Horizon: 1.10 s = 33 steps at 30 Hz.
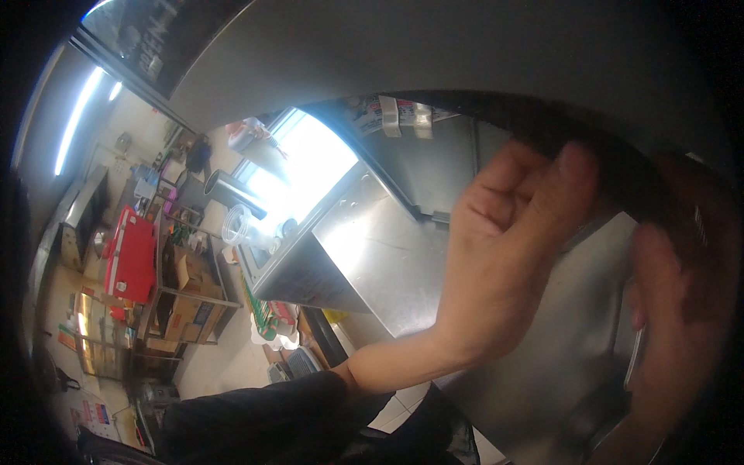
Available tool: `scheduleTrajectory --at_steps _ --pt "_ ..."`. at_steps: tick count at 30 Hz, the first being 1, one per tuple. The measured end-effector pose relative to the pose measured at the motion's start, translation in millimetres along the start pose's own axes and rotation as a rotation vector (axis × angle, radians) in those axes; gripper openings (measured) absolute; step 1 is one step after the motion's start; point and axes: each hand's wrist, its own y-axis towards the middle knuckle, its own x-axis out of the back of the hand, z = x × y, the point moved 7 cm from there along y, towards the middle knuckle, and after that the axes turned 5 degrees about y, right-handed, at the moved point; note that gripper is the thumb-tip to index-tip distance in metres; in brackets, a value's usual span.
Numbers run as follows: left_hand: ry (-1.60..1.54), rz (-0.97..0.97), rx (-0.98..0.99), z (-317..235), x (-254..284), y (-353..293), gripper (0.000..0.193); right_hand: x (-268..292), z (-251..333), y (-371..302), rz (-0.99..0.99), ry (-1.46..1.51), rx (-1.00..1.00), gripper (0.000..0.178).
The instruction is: The person uses a knife to pry and remove a plastic cover from a beverage dispenser. They then detach the dispenser unit from its mounting and place it on the counter.
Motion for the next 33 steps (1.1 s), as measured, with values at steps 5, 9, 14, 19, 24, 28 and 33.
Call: scheduleTrajectory --at_steps 5,9,14,19,24,28,33 --pt "-0.017 0.020 0.001 -2.6 0.2 0.3 0.014 -1.9 -11.4 2.3 0.080 0.026 -0.142 0.044" --pt "-0.107 0.051 -0.067 -7.5 -11.9 0.6 0.018 -5.2 -9.2 0.6 0.098 -0.048 -0.074 0.044" --pt "0.035 -0.032 -0.011 -7.5 -6.3 -0.1 0.020 -10.5 -0.6 -4.7 0.147 -0.124 -0.032 0.045" --pt "0.019 0.096 -0.033 -8.8 -0.7 4.2 0.022 -12.8 -8.1 -2.3 0.216 0.028 -0.240 0.040" --pt "0.006 -0.015 -0.062 -31.9 29.2 -1.5 0.035 -13.2 -18.3 1.7 0.171 0.001 -0.340 0.035" --pt "0.208 -0.196 -0.182 -80.7 62.0 -8.6 0.042 -10.1 -10.5 -0.9 0.067 -0.049 -0.163 0.035" --pt "0.134 -0.243 -0.294 -109.7 69.8 -5.1 0.036 -7.5 -9.0 -2.8 0.048 -0.095 -0.060 0.034"
